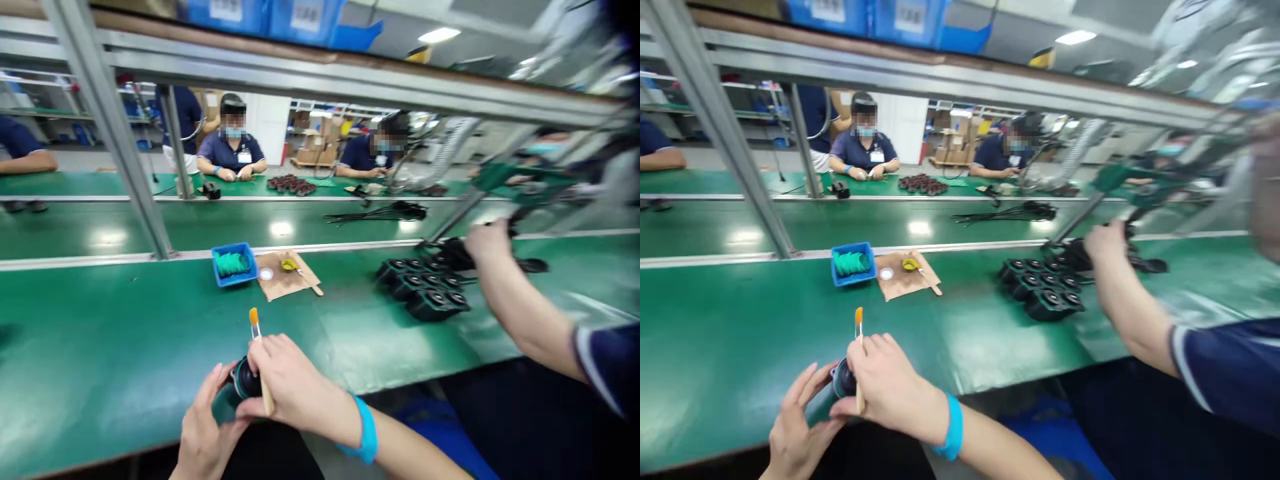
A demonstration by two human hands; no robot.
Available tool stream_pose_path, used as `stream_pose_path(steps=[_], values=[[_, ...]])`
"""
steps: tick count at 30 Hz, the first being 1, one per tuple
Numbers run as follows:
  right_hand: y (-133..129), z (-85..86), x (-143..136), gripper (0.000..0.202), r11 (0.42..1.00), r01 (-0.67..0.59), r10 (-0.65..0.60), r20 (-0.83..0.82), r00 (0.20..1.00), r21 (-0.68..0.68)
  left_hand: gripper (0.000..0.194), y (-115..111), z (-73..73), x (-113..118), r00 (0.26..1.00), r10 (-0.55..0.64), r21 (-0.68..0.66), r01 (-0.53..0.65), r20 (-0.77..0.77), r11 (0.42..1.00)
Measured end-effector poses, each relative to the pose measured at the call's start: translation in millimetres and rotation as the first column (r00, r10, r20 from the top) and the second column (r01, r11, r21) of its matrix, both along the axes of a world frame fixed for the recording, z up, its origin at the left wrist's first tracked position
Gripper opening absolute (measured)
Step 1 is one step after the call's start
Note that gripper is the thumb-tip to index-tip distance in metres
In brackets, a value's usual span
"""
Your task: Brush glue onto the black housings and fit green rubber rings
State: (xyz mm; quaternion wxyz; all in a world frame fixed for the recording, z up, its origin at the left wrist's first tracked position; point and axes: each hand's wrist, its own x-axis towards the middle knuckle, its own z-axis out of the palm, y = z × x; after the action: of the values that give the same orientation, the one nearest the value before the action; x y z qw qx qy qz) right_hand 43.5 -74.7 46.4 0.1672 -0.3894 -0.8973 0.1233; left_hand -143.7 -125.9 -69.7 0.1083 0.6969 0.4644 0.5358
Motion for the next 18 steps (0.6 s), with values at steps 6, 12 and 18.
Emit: stream_pose_path(steps=[6,12,18], values=[[5,-4.5,20,0.037,0.984,0.179,-0.180,0.116,0.977,0.022,0.080,34,-5.9,47,0.991,-0.028,0.076,0.038,-0.133,0.996],[66,7.3,114,0.019,0.821,0.557,-0.570,0.204,0.796,0.124,0.078,40,10.4,62,0.960,-0.061,0.040,0.075,-0.274,0.996],[135,7.7,218,0.015,0.555,0.804,-0.825,0.259,0.501,0.213,0.067,41,5.7,7,0.915,-0.006,-0.007,0.004,-0.404,1.000]])
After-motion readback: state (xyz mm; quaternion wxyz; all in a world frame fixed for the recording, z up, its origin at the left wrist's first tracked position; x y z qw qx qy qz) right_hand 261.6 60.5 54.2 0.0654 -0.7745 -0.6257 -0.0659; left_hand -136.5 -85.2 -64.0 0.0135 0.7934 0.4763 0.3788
